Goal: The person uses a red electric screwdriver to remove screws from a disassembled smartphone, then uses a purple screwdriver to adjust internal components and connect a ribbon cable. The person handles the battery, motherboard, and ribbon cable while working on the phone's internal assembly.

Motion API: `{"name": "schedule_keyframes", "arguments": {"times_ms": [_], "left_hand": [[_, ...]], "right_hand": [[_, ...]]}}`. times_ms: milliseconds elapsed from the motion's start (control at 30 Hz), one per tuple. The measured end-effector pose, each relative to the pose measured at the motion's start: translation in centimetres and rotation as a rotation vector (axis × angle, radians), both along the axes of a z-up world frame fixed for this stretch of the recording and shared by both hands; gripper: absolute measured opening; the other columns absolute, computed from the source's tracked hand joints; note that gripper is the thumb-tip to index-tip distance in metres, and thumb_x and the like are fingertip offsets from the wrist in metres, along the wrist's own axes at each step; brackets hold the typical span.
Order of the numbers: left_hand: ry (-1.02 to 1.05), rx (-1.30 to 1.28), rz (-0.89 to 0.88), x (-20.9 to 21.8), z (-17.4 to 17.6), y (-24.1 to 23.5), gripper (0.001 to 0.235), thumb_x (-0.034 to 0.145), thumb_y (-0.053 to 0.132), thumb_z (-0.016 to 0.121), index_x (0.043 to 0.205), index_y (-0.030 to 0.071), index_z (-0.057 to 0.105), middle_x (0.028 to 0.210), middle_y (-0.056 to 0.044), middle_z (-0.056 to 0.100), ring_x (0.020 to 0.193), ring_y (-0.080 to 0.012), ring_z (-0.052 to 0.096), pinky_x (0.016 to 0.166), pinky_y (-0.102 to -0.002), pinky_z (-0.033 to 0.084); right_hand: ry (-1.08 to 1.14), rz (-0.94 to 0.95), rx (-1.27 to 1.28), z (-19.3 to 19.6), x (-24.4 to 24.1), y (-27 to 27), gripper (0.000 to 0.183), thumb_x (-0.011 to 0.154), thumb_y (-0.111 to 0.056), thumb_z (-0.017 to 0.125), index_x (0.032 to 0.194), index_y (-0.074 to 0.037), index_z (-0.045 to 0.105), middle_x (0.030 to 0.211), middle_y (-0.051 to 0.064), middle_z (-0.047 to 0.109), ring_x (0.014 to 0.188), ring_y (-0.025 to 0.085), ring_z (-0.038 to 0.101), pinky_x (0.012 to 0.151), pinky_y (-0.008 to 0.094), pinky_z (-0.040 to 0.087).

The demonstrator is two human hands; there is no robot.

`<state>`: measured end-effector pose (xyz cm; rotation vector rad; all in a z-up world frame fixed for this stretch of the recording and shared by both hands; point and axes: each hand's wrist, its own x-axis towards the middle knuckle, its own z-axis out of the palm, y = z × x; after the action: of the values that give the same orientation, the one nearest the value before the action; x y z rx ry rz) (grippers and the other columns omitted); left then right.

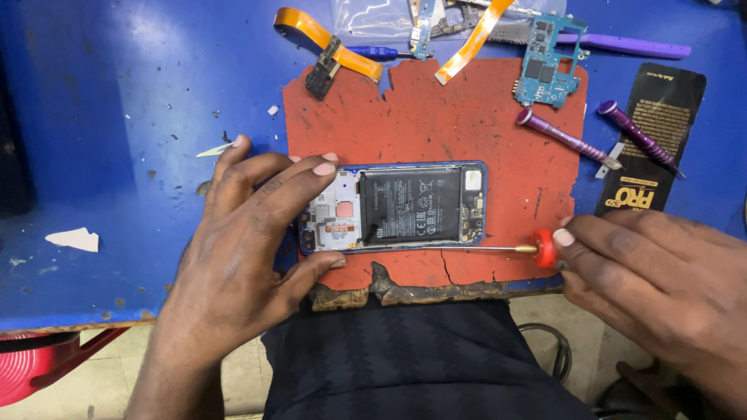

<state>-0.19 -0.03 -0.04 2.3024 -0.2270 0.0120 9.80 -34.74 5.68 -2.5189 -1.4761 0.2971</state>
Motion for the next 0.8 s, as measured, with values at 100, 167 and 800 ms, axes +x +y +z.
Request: {"name": "schedule_keyframes", "arguments": {"times_ms": [100,167,800], "left_hand": [[-0.005,-0.005,0.002,0.0,0.0,0.0,0.085,0.075,0.023,0.088,0.146,0.013,0.044,0.144,-0.008,0.062,0.133,-0.0332,0.055,0.126,-0.064,0.024],[-0.001,-0.01,0.0,0.0,0.0,0.1,0.084,0.075,0.023,0.088,0.146,0.013,0.044,0.144,-0.008,0.062,0.133,-0.0329,0.055,0.126,-0.064,0.024],[-0.019,0.016,-0.002,0.2,0.4,-0.1,0.081,0.075,0.023,0.086,0.144,0.009,0.046,0.142,-0.008,0.061,0.13,-0.0348,0.055,0.124,-0.063,0.026]], "right_hand": [[-0.005,-0.064,0.043,-0.4,-0.4,-0.4,0.029,0.075,-0.003,0.08,0.102,0.003,0.071,0.102,0.013,0.074,0.088,0.028,0.073,0.073,0.039,0.059],[0.013,-0.092,0.052,-0.7,-0.3,-0.8,0.029,0.074,-0.002,0.08,0.101,0.003,0.07,0.102,0.015,0.073,0.09,0.03,0.073,0.073,0.039,0.059],[-0.025,-0.318,0.116,-1.8,-0.1,-2.0,0.056,0.065,-0.019,0.088,0.113,0.002,0.068,0.109,0.016,0.07,0.093,0.028,0.07,0.078,0.036,0.058]]}}
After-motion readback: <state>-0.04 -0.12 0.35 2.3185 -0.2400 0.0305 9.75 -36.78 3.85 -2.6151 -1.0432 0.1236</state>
